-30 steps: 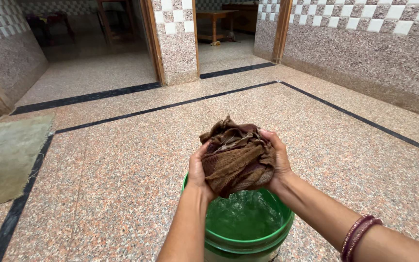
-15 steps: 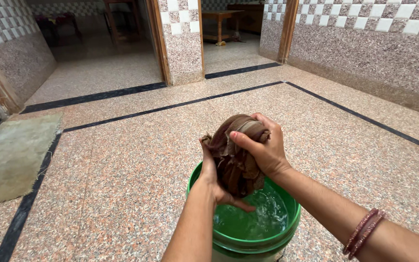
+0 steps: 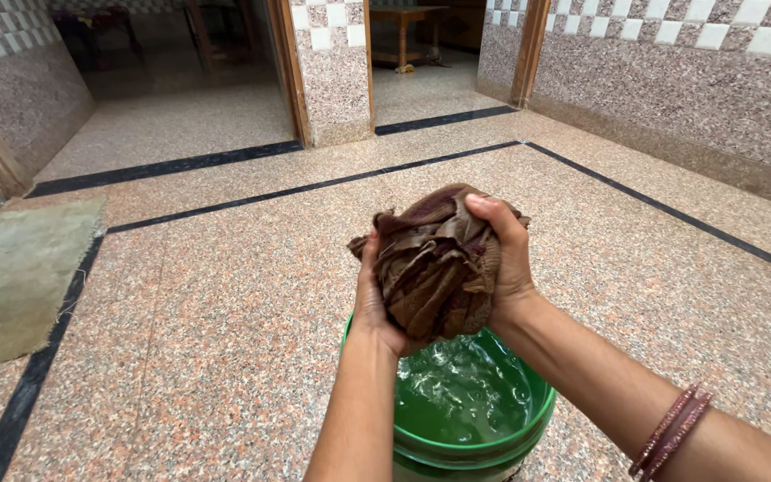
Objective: The person wets a cloth in a green bucket, wrings it out, and then uses it to wipe the tiled floor in a bedroom. The person moves the cloth across the floor surface in a repetitive wiping motion.
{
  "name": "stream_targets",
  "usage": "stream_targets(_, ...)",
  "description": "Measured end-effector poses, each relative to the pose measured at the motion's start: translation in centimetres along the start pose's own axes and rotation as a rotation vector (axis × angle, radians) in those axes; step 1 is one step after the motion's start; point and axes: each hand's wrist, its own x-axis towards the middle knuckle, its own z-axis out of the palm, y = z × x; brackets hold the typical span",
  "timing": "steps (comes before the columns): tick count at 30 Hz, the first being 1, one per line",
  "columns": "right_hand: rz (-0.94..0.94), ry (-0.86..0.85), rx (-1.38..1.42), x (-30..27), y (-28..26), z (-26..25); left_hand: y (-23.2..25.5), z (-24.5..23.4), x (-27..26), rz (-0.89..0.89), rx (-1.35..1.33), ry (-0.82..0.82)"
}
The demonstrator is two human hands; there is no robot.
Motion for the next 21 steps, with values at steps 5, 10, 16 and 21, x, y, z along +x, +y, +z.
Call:
stream_targets(5, -0.005, -0.163, 0.062, 0.8, 0.1, -1.8, 1.8, 0.9, -0.2, -0.084, 0.06, 0.046)
stream_targets(10, 0.043, -0.264, -0.046, 1.1, -0.2, -4.1, 1.9, 2.1, -0.3, -0.19, 0.217, 0.092)
stream_targets(16, 0.036, -0.184, -0.028, 0.3, -1.2, -3.7, 2.3, 1.9, 1.8, -0.05, 0.26, -0.035)
stream_targets(21, 0.032, -0.056, 0.034, 0.0, -1.1, -3.6, 3.6, 4.3, 2.4, 0.081, 0.355, 0.252)
